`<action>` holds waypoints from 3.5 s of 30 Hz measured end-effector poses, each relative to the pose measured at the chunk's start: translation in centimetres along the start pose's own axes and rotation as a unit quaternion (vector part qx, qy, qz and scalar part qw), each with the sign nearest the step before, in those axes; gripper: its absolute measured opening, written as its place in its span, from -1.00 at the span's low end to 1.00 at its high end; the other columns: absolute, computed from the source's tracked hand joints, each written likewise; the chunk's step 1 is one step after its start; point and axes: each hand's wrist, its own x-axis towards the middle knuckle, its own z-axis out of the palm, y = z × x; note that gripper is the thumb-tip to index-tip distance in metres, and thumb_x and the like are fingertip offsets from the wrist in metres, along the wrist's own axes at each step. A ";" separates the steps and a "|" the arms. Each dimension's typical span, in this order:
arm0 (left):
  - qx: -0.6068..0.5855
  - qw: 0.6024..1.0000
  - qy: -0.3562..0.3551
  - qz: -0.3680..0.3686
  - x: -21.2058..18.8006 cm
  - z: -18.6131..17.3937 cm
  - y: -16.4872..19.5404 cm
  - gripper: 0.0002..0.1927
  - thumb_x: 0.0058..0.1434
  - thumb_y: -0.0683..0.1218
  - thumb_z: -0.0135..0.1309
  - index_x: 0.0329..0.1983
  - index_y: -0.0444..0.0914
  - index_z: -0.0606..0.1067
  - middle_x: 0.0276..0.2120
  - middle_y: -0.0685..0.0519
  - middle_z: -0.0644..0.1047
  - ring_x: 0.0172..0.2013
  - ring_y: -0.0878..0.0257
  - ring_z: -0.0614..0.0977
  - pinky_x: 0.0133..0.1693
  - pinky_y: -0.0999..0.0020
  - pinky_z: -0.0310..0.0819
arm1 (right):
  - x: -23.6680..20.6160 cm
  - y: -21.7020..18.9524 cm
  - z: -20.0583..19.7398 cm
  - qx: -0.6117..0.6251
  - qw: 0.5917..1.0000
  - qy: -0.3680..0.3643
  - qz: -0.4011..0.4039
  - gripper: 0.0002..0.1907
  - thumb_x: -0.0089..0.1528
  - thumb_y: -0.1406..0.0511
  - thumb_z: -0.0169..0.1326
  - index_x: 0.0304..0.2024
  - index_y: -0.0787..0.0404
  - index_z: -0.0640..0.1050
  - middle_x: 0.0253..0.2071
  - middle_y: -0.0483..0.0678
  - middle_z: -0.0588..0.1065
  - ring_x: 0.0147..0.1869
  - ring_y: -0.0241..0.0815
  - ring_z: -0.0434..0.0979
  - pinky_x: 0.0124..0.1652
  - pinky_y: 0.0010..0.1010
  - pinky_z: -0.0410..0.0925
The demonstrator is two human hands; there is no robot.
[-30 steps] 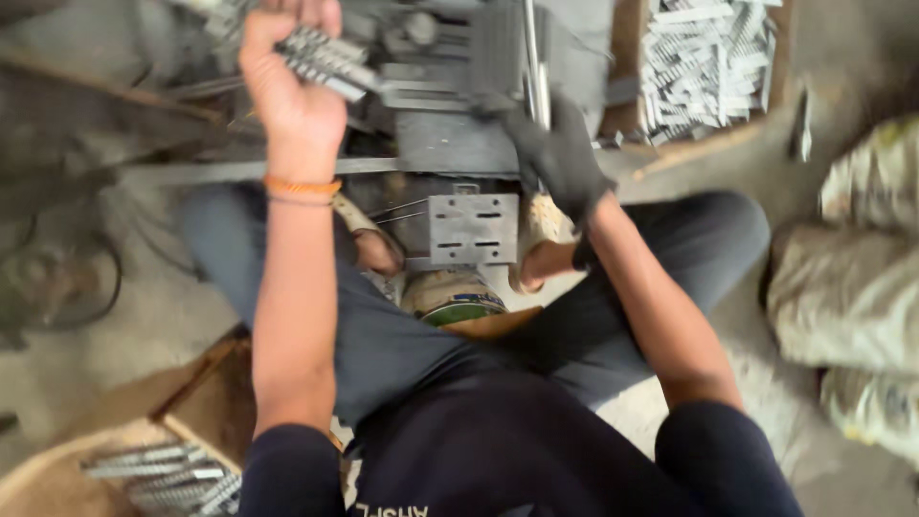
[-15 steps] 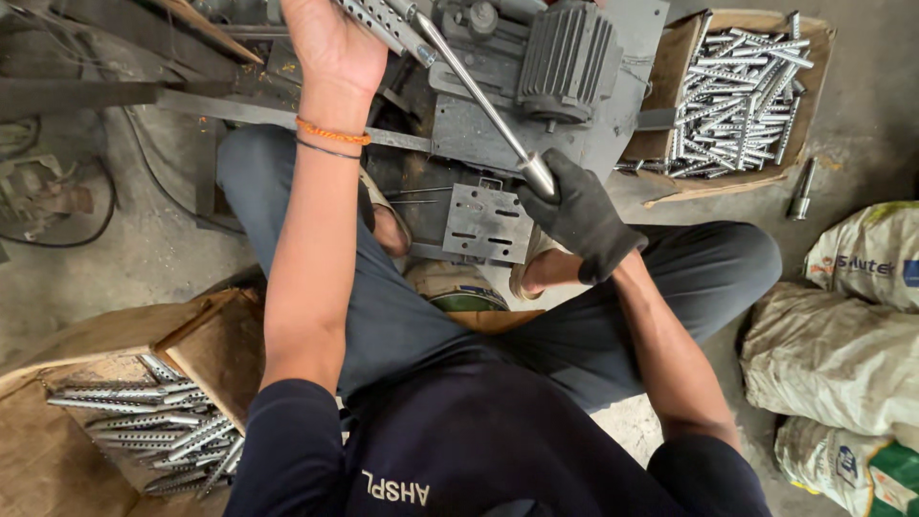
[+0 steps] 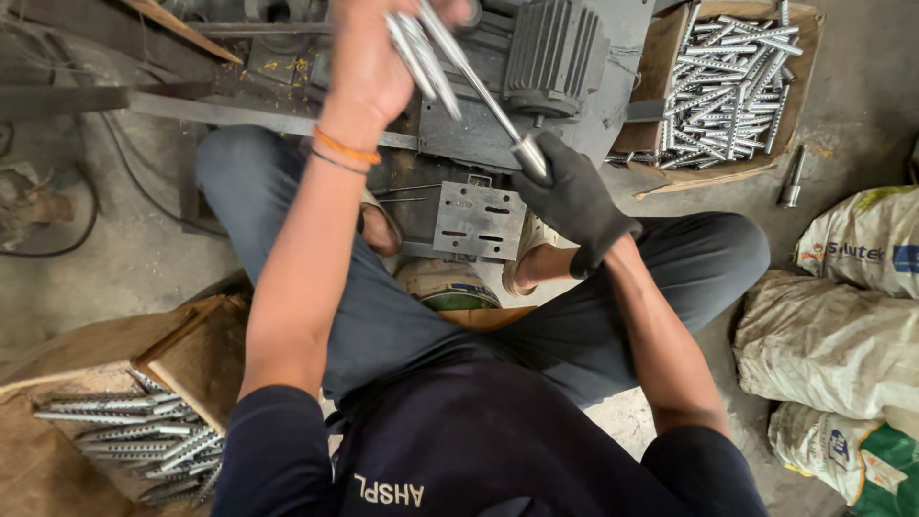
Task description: The person sits on the floor in front of a bench grinding machine, puts on a work glove, and holds perforated metal tube parts against the spinning grinding tool to smooth their ends. They finish one tube at a time and set completed tubes aside, repeating the process across the episode.
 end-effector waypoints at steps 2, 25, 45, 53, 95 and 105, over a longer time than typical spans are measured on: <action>0.047 0.998 -0.035 -0.037 -1.3 3.0 -1.0 -0.76 0.19 -0.30 -0.02 -0.08 -0.46 0.47 -0.03 -0.32 0.63 -0.02 -0.12 0.72 0.05 0.01 0.71 | 1.3 -0.2 0.2 0.015 0.998 0.026 -0.054 -0.72 0.27 0.30 0.19 -0.05 0.24 0.41 -0.38 0.02 0.44 -0.36 -0.02 0.47 -0.31 -0.18 0.37; 0.065 0.957 0.239 -0.151 3.5 -1.0 -5.5 -0.78 0.31 -0.01 0.30 -0.17 -0.16 0.49 -0.56 0.21 0.29 -0.63 0.39 0.28 -0.58 0.41 0.17 | 17.2 1.5 4.3 0.347 0.918 0.124 0.145 -0.75 0.21 0.34 0.06 -0.14 0.27 0.31 -0.62 -0.10 0.36 -0.73 -0.26 0.36 -0.77 -0.34 0.28; -0.064 0.960 0.272 -0.028 2.4 1.1 -6.6 -0.57 0.31 0.23 0.16 -0.23 -0.20 0.39 -0.55 0.14 0.28 -0.53 0.28 0.34 -0.38 0.22 0.39 | 17.6 1.2 4.5 0.363 0.910 0.133 0.154 -0.78 0.22 0.36 0.06 -0.18 0.30 0.32 -0.53 -0.06 0.43 -0.67 -0.23 0.48 -0.77 -0.30 0.33; 0.228 0.924 0.304 -0.046 2.5 0.7 -6.3 -0.58 0.20 0.13 0.32 -0.18 -0.27 0.50 -0.55 0.17 0.42 -0.72 0.39 0.33 -0.67 0.37 0.25 | 17.1 1.5 4.9 0.359 0.910 0.128 0.165 -0.80 0.20 0.36 0.04 -0.22 0.29 0.31 -0.55 -0.02 0.39 -0.73 -0.20 0.38 -0.78 -0.31 0.27; 0.157 0.946 0.228 -0.168 0.3 -2.9 -12.0 -0.61 0.08 0.11 0.25 -0.24 -0.30 0.58 -0.34 0.08 0.59 -0.36 0.26 0.61 -0.26 0.34 0.51 | 18.9 5.8 9.5 0.222 0.942 0.191 0.165 -0.57 0.11 0.18 0.18 -0.14 0.36 0.42 -0.30 0.25 0.59 -0.16 0.14 0.69 -0.21 -0.12 0.48; 0.129 0.951 0.234 -0.156 0.8 -3.6 -12.2 -0.66 0.06 0.05 0.27 -0.24 -0.29 0.57 -0.34 0.07 0.59 -0.34 0.24 0.62 -0.25 0.32 0.54 | 19.3 5.2 9.5 0.241 0.935 0.192 0.175 -0.59 0.13 0.20 0.16 -0.10 0.34 0.43 -0.28 0.23 0.59 -0.15 0.14 0.69 -0.18 -0.12 0.48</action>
